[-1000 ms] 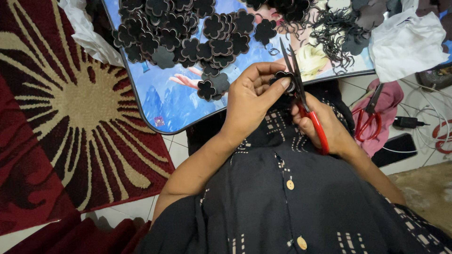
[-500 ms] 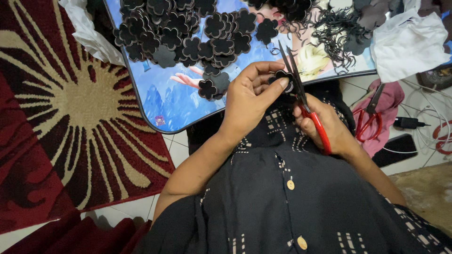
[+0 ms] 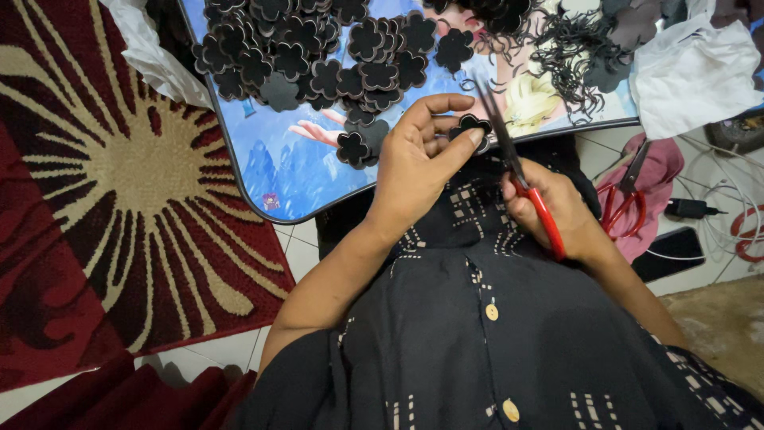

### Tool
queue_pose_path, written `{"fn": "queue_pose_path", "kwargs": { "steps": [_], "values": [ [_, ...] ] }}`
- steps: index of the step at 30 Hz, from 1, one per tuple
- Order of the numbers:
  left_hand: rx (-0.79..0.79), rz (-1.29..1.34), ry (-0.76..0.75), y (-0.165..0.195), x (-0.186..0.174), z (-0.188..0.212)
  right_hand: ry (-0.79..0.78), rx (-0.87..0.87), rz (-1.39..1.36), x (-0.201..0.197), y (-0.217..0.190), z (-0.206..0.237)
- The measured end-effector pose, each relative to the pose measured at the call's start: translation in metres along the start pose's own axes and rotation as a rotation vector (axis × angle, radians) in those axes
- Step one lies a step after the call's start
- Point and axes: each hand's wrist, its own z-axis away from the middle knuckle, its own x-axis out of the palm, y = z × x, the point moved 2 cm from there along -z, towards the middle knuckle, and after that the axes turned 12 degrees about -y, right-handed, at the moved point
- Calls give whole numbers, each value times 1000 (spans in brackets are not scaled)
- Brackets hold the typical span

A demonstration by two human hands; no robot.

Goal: The person sits on the floor with a lap board holding black flower-shaped fabric cutouts. They pick up one cutout at a time and use red-handled scissors to trim notches along the petal edges, then set the trimmed piece back on the board and take the next one.

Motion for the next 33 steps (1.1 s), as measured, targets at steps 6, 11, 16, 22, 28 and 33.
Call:
{"fn": "queue_pose_path", "kwargs": {
  "steps": [6,11,16,22,28,33],
  "values": [
    [157,110,-65,-12,1,-4,-82,-151,-188,5,-8,-4],
    [102,180,-41,-29,1,-7,-73,-88,-86,5,-14,-4],
    [80,213,-59,-33,2,-6,-83,-72,-144,6,-15,-5],
    [68,215,-83,-29,6,-5,-84,-90,-140,6,-15,-6],
    [46,230,-73,-26,8,-2,-73,-66,-109,5,-15,-5],
    [57,236,-72,-28,9,-3,-58,-101,-113,6,-13,-6]
  ]
}}
